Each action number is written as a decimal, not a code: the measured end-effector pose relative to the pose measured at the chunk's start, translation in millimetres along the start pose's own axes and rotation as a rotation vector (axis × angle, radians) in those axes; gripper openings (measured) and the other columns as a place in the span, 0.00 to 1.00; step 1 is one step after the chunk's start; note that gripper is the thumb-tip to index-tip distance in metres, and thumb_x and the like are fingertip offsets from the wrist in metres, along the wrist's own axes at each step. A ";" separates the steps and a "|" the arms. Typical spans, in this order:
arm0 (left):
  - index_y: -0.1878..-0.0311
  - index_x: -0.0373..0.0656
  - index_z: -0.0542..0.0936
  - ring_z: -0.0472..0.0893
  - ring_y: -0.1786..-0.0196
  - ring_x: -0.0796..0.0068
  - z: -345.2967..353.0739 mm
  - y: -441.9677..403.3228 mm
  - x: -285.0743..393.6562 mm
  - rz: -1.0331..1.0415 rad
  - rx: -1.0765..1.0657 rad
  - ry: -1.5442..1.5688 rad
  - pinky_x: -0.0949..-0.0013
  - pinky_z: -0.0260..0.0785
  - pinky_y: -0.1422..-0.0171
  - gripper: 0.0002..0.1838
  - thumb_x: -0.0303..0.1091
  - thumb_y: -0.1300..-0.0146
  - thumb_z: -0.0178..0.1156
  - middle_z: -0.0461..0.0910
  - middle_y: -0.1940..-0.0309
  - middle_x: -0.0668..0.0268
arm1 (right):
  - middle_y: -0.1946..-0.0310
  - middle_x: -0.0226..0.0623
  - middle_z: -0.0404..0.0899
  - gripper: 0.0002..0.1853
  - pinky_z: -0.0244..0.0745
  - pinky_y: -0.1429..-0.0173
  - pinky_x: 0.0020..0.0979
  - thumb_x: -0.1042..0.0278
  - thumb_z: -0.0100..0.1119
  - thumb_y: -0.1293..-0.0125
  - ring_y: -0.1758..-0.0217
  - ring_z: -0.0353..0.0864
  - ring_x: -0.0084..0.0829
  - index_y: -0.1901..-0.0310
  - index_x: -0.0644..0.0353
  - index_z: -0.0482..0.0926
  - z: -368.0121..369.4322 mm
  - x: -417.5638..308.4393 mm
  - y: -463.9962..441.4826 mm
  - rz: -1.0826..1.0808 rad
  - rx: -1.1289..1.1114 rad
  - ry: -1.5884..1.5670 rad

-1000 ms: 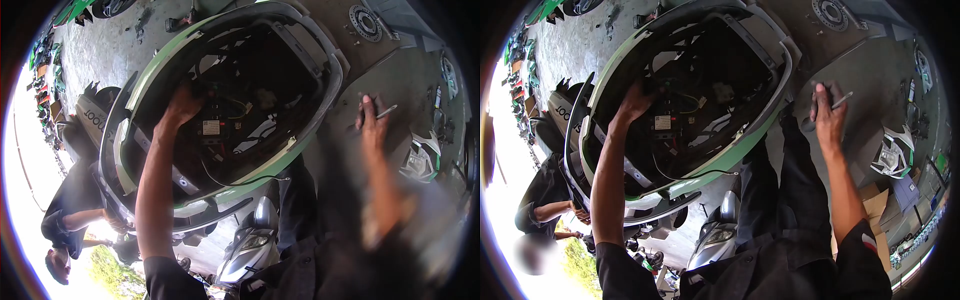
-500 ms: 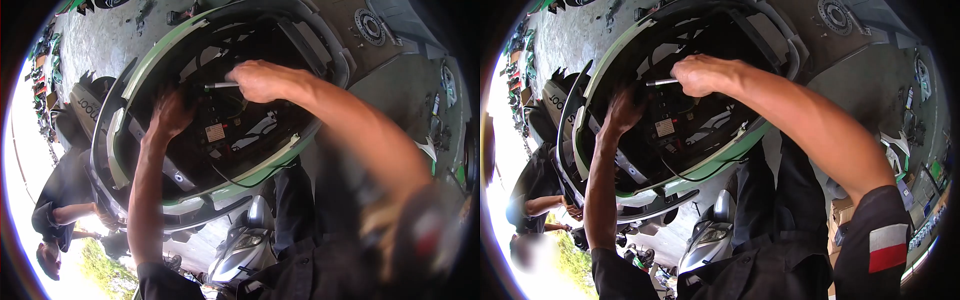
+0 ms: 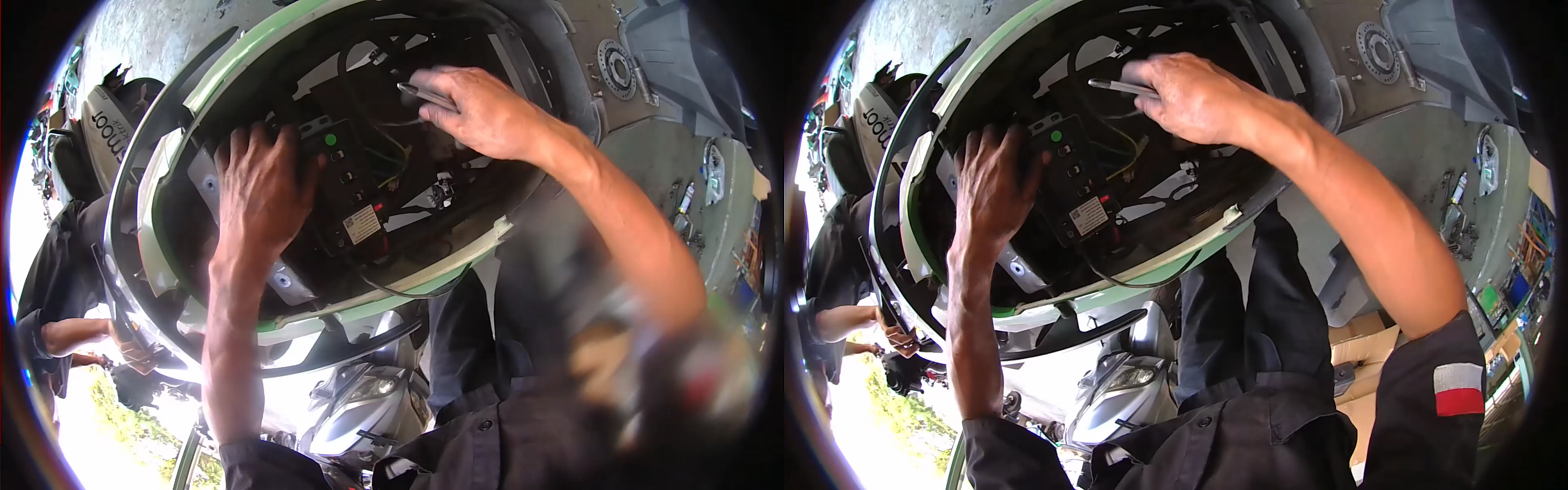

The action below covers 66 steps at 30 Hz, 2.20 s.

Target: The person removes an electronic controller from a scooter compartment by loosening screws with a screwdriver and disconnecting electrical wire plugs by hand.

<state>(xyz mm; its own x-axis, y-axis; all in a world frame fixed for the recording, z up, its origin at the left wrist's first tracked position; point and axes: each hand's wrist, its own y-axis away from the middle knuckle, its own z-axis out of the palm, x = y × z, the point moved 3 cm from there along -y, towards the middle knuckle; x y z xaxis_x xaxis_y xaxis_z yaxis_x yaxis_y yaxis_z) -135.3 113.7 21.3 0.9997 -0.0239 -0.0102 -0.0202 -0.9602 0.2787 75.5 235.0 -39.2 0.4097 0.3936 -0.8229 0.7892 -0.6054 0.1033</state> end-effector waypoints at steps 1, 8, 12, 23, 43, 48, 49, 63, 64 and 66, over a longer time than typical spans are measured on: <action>0.45 0.35 0.78 0.75 0.45 0.42 -1.8 2.9 1.4 -0.014 0.000 0.000 0.44 0.65 0.36 0.22 0.45 0.32 0.62 0.76 0.52 0.44 | 0.72 0.49 0.83 0.10 0.78 0.56 0.46 0.68 0.59 0.30 0.63 0.85 0.51 0.55 0.66 0.80 -1.1 -3.4 1.9 -0.217 0.216 0.122; 0.45 0.32 0.78 0.76 0.41 0.42 -4.3 12.6 1.0 0.007 -0.028 -0.068 0.42 0.55 0.22 0.22 0.43 0.31 0.62 0.77 0.51 0.41 | 0.62 0.56 0.85 0.16 0.79 0.48 0.47 0.68 0.59 0.34 0.54 0.85 0.53 0.47 0.62 0.81 39.5 18.3 29.7 0.258 -0.455 -0.080; 0.42 0.32 0.76 0.77 0.42 0.42 -2.0 15.4 -3.6 0.025 -0.060 -0.096 0.42 0.51 0.20 0.26 0.45 0.31 0.63 0.78 0.50 0.41 | 0.52 0.56 0.84 0.20 0.78 0.40 0.48 0.68 0.60 0.36 0.44 0.82 0.55 0.42 0.60 0.79 72.4 33.7 20.9 0.220 -0.351 -0.204; 0.37 0.38 0.71 0.78 0.46 0.43 -10.8 14.5 3.9 -0.126 0.125 0.327 0.47 0.63 0.31 0.36 0.48 0.41 0.74 0.81 0.52 0.47 | 0.54 0.59 0.84 0.16 0.80 0.43 0.46 0.65 0.63 0.38 0.47 0.83 0.55 0.52 0.67 0.82 51.2 21.5 30.1 0.403 -0.555 0.091; 0.38 0.30 0.70 0.78 0.43 0.45 3.1 18.3 6.3 -0.092 -0.029 -0.066 0.45 0.47 0.19 0.33 0.49 0.34 0.65 0.82 0.57 0.44 | 0.51 0.61 0.80 0.35 0.82 0.44 0.49 0.81 0.55 0.41 0.49 0.83 0.61 0.29 0.54 0.71 36.1 60.9 14.3 0.064 -0.029 0.339; 0.39 0.30 0.72 0.79 0.45 0.45 7.3 19.7 6.4 -0.060 0.032 -0.091 0.45 0.47 0.19 0.33 0.50 0.34 0.64 0.83 0.60 0.44 | 0.54 0.57 0.83 0.25 0.80 0.43 0.48 0.77 0.56 0.41 0.46 0.83 0.55 0.39 0.60 0.78 61.0 78.0 -7.8 -0.037 -0.258 0.392; 0.39 0.30 0.72 0.79 0.45 0.45 7.5 19.7 4.5 -0.056 0.048 -0.095 0.45 0.47 0.19 0.33 0.50 0.34 0.64 0.83 0.60 0.44 | 0.54 0.56 0.83 0.23 0.80 0.42 0.48 0.76 0.57 0.41 0.45 0.83 0.54 0.41 0.61 0.79 63.0 80.2 -12.4 -0.025 -0.309 0.399; 0.38 0.34 0.71 0.80 0.47 0.46 8.9 24.2 -1.5 -0.029 0.111 -0.030 0.46 0.52 0.22 0.32 0.49 0.35 0.66 0.82 0.59 0.48 | 0.78 0.33 0.78 0.12 0.74 0.64 0.35 0.63 0.60 0.32 0.74 0.78 0.29 0.58 0.64 0.83 18.9 -18.4 16.6 0.255 -0.304 -0.272; 0.38 0.34 0.71 0.80 0.47 0.46 8.7 24.3 -1.6 -0.030 0.113 -0.024 0.46 0.52 0.22 0.32 0.49 0.35 0.66 0.82 0.59 0.48 | 0.77 0.34 0.79 0.12 0.75 0.62 0.36 0.64 0.59 0.33 0.72 0.79 0.30 0.57 0.65 0.83 28.9 -2.2 11.3 0.271 -0.242 -0.210; 0.39 0.34 0.71 0.80 0.48 0.46 9.0 24.3 -1.7 -0.029 0.116 -0.012 0.45 0.52 0.22 0.32 0.49 0.35 0.66 0.82 0.59 0.48 | 0.74 0.38 0.81 0.12 0.77 0.58 0.37 0.67 0.57 0.34 0.69 0.81 0.32 0.55 0.66 0.83 46.6 33.0 -1.5 0.303 -0.117 -0.085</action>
<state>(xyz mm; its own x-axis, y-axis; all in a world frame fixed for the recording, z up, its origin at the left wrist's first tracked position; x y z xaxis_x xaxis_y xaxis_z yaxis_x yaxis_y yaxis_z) -137.6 87.9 19.4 0.9996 0.0019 -0.0288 0.0066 -0.9863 0.1646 66.6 216.6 -92.5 0.5983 0.1460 -0.7879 0.6862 -0.6010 0.4097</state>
